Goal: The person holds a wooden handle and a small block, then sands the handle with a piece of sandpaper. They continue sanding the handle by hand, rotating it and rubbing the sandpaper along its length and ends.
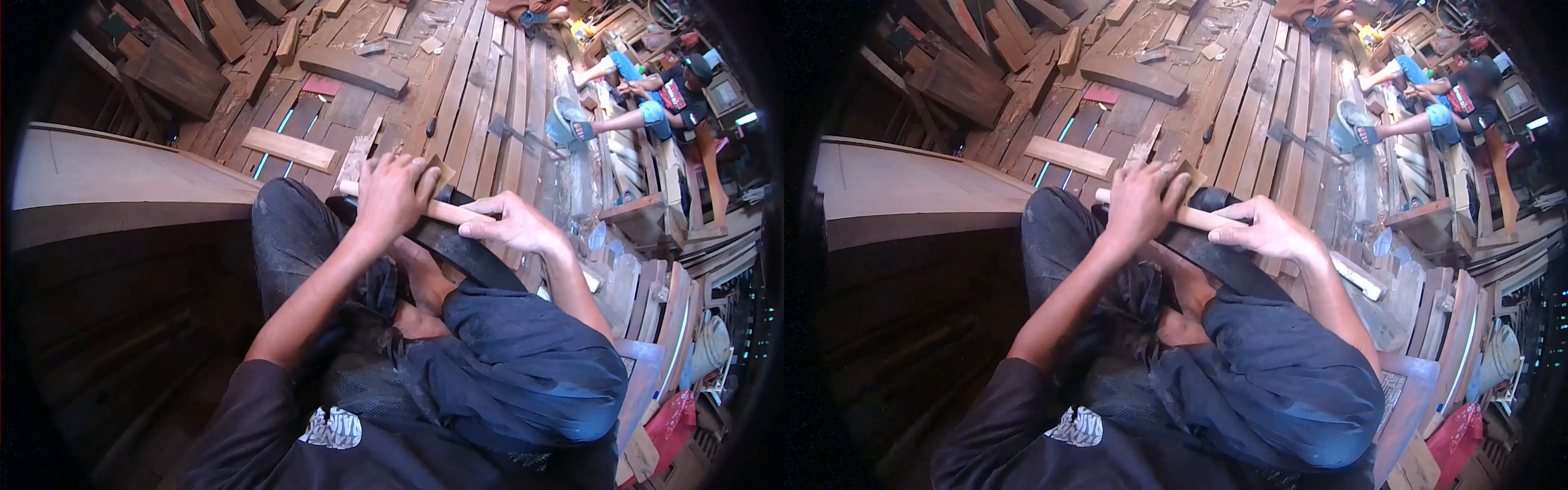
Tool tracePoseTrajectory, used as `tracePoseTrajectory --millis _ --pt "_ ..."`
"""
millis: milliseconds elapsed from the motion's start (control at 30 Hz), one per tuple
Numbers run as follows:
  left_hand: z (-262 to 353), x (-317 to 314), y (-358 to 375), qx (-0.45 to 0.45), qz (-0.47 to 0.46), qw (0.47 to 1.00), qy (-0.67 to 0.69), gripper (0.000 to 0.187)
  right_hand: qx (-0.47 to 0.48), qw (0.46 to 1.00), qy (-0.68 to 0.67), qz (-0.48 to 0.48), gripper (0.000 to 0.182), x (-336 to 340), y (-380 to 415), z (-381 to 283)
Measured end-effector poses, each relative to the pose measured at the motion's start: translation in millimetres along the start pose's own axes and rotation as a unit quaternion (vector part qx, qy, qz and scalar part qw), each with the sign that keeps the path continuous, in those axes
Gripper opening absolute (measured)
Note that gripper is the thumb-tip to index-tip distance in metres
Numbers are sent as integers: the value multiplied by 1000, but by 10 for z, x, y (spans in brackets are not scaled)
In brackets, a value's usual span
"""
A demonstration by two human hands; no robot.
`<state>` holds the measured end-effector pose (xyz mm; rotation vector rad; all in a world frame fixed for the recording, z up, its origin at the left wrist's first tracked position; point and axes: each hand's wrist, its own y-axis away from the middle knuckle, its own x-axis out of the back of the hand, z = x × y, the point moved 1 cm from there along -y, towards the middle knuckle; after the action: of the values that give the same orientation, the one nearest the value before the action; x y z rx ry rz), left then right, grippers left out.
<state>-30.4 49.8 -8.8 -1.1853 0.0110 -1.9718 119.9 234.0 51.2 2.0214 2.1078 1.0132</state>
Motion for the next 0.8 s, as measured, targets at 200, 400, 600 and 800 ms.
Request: tracePoseTrajectory --millis 200,400,600,800 --pt "213 21 135 -25 -30 999 9 28 64 995 -25 69 53 -26 -62 23" --pt "349 57 262 -79 -64 995 -20 25 82 988 -6 128 41 -32 -62 -92" --pt "121 431 347 -107 -163 979 63 43 142 965 -105 196 19 58 -89 3" --pt "-45 608 401 28 -167 981 95 38 243 900 -216 291 15 216 -13 -191"
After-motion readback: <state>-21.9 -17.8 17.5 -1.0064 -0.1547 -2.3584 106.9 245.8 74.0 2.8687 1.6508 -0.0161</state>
